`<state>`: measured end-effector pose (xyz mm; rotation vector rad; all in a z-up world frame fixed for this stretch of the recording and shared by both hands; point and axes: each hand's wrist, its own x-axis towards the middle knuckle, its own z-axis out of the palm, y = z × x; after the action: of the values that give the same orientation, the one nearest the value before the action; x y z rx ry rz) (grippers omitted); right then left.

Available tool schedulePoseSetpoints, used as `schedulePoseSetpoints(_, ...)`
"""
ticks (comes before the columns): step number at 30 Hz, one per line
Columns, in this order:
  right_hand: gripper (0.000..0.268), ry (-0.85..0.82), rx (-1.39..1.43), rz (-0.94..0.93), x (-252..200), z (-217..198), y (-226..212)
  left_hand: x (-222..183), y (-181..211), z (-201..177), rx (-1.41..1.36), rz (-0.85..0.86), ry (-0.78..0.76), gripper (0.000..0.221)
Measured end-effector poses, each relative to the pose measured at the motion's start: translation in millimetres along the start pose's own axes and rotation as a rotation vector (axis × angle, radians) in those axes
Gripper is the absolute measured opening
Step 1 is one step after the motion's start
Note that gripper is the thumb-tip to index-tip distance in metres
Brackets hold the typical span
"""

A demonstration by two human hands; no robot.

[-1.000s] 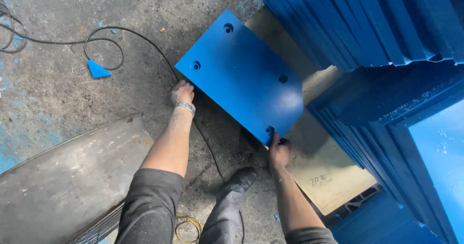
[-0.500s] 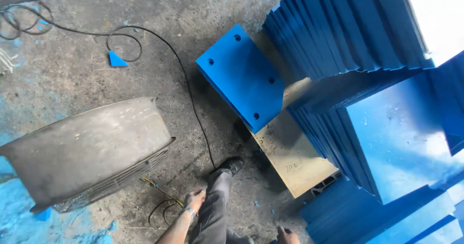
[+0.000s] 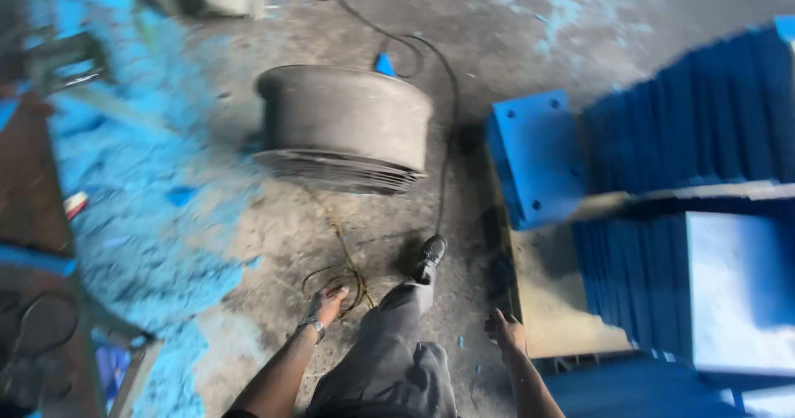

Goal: The worker moves blue plastic blocks from a stack to a workbench, aligns them using a metal guide, and then restacks them.

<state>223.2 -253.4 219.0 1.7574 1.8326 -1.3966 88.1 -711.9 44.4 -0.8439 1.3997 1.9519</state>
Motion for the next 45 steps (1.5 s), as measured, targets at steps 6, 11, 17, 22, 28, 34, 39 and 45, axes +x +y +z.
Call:
schedulePoseSetpoints(6,0.037,-0.289,-0.33,-0.089,4.3,111.7,-56.0,-109.0,37.3,-118.1,0.222,0.001,0.335,0.025)
schedulePoseSetpoints(11,0.026,-0.815,-0.399,0.225,58.5,258.1,-45.2,-146.1,27.6,-202.5,-0.367,0.006,0.49,0.022)
schedulePoseSetpoints(17,0.045,-0.742,-0.864,-0.093,-67.9,427.8,-99.4,-170.3,38.8,-303.2,-0.938,0.262,0.794,0.019)
schedulePoseSetpoints(22,0.037,-0.866,-1.172,-0.315,-157.1,599.0,-116.8,-242.2,133.6,-430.1,-0.94,0.359,1.175,0.038)
schedulePoseSetpoints(28,0.029,-1.136,-1.4,-0.56,-397.5,802.9,-111.6,-328.0,151.8,-627.7,-0.457,0.011,2.217,0.064)
schedulePoseSetpoints(34,0.04,-1.474,-1.4,-0.859,-507.9,944.2,-43.1,-353.9,94.1,-687.1,-0.721,-0.255,1.849,0.088)
schedulePoseSetpoints(39,0.066,-1.55,-1.536,-1.058,-669.1,967.7,-3.6,-359.2,99.3,-676.2,-0.968,-0.017,1.718,0.082)
schedulePoseSetpoints(45,0.076,-1.437,-1.375,-0.662,-708.4,973.4,10.3,-344.7,156.6,-598.9,-1.211,0.197,1.587,0.075)
